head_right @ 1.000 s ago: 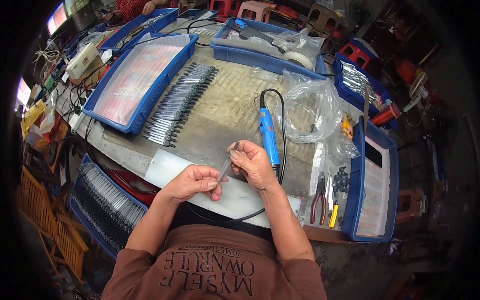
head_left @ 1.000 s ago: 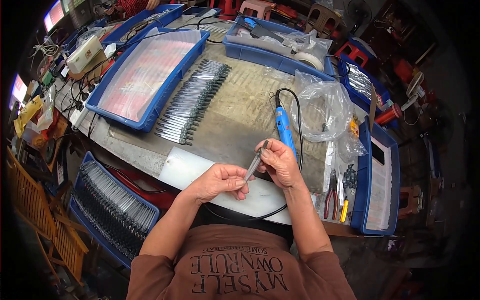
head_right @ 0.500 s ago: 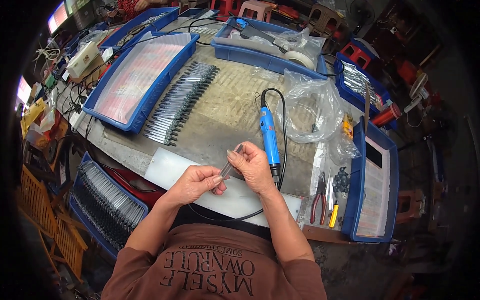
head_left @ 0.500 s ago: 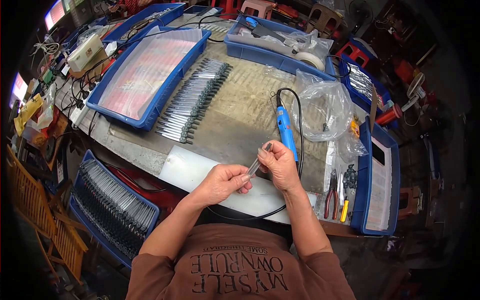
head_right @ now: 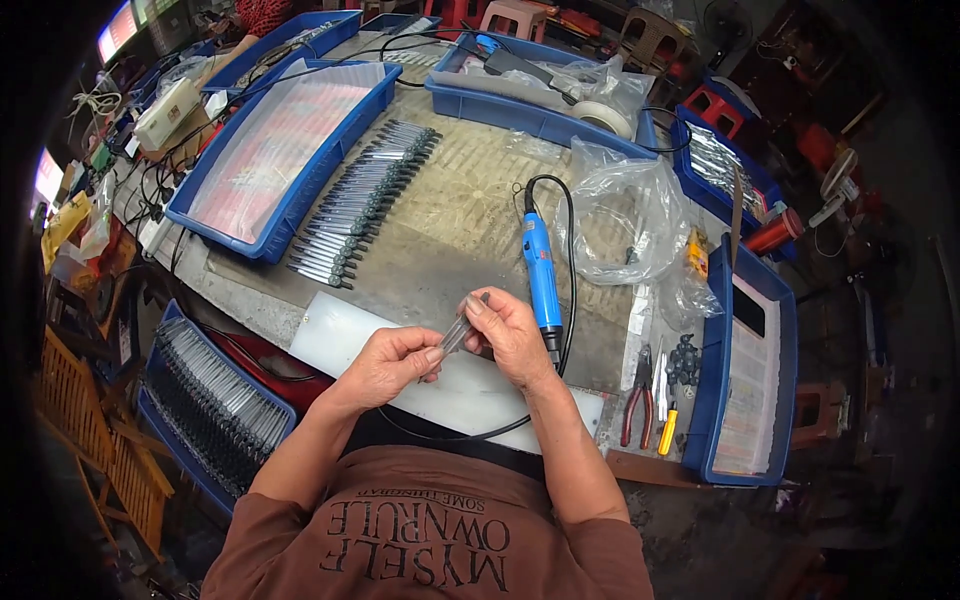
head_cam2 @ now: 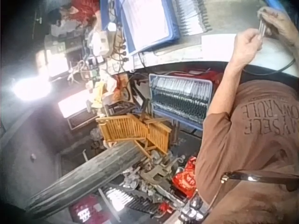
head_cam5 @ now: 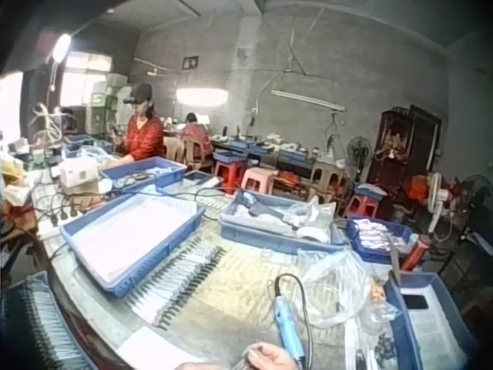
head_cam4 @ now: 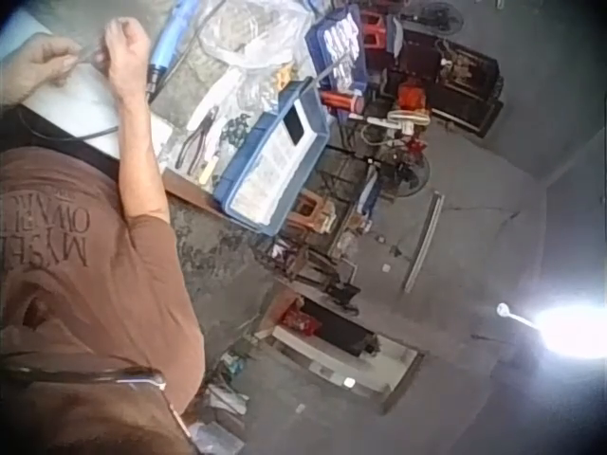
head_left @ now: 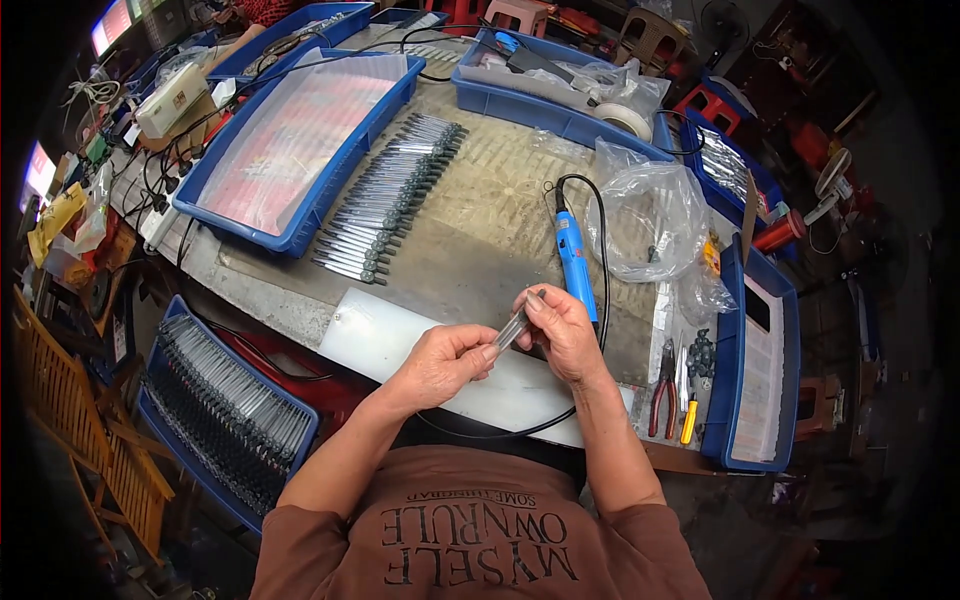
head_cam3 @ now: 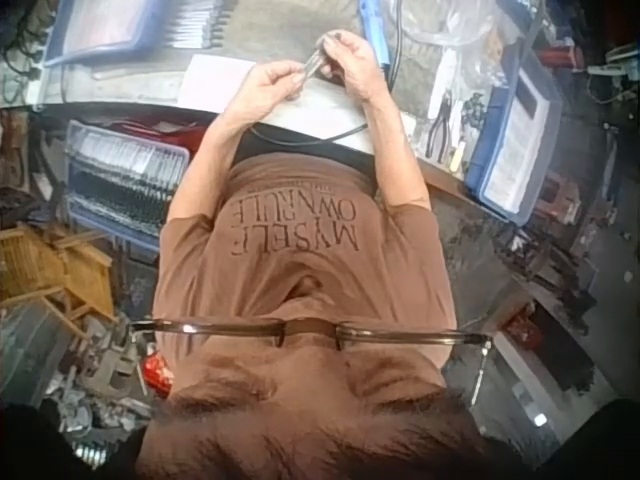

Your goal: The person assembles metal compass parts by fitting small components together by hand and driving screws into them with an electric screwdriver, then places the assembled compasses into a tray.

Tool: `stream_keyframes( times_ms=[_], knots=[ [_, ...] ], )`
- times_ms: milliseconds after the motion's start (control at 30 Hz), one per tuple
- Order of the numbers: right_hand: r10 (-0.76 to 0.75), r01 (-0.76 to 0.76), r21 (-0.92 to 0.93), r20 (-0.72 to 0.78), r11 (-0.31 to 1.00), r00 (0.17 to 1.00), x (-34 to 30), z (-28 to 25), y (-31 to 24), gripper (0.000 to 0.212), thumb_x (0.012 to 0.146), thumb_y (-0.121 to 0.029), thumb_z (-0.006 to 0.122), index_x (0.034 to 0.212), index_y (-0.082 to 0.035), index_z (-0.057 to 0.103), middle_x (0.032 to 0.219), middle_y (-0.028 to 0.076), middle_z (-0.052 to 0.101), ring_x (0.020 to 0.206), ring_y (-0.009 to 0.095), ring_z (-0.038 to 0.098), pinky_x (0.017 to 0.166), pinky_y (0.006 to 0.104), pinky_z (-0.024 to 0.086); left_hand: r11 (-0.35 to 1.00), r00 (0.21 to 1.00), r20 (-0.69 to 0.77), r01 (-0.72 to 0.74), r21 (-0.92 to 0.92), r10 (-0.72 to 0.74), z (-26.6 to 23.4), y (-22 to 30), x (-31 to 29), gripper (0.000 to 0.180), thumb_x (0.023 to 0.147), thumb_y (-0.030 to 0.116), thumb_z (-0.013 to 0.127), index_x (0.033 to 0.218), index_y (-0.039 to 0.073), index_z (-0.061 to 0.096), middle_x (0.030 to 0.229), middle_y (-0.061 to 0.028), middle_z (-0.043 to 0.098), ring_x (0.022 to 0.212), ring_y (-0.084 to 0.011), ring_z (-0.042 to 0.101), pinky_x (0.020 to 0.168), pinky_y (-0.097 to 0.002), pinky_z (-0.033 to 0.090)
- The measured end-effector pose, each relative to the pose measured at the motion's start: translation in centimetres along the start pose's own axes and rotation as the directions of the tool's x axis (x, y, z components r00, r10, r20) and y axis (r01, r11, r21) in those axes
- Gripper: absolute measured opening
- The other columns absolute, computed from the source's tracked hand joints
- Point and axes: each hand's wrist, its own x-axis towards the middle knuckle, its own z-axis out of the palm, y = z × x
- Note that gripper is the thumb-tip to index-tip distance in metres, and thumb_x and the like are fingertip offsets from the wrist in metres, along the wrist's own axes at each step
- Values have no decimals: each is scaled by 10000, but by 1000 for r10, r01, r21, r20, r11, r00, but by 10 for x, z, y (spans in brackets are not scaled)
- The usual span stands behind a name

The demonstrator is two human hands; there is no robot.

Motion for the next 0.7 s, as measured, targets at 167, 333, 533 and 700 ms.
stream_keyframes(
  times_ms=[167,333,533,700],
  knots=[
    [21,-21,-39,0,999,1000,-1,-1,-1,206,866,-271,521,835,-67,541,654,-29,506,537,35,441,488,159,343,999,999,-32,7,42,-6,1,0,0,181,863,125,518,939,-28,578,700,11,527,637,-55,474,592,-199,408],
    [16,-16,-40,12,999,1000,-1,1,-2,142,839,-183,573,855,-48,532,666,-25,521,551,38,463,494,171,369,996,994,-96,-35,85,44,3,-3,2,171,841,148,532,830,-10,596,590,11,516,554,-48,469,508,-212,394],
    [-18,22,-88,48,996,999,-1,0,-1,142,832,-159,582,855,-32,524,667,-15,524,553,38,460,499,174,378,983,987,-142,-55,177,81,2,-3,3,215,825,176,562,709,-4,592,511,10,499,487,-48,442,449,-218,361],
    [-44,47,-131,23,990,999,-2,3,0,146,833,-157,580,852,-27,516,657,-9,522,555,43,460,497,180,377,942,980,-161,-55,332,114,0,-5,4,231,838,141,556,657,0,573,519,20,489,483,-43,416,435,-211,336]
  ],
)
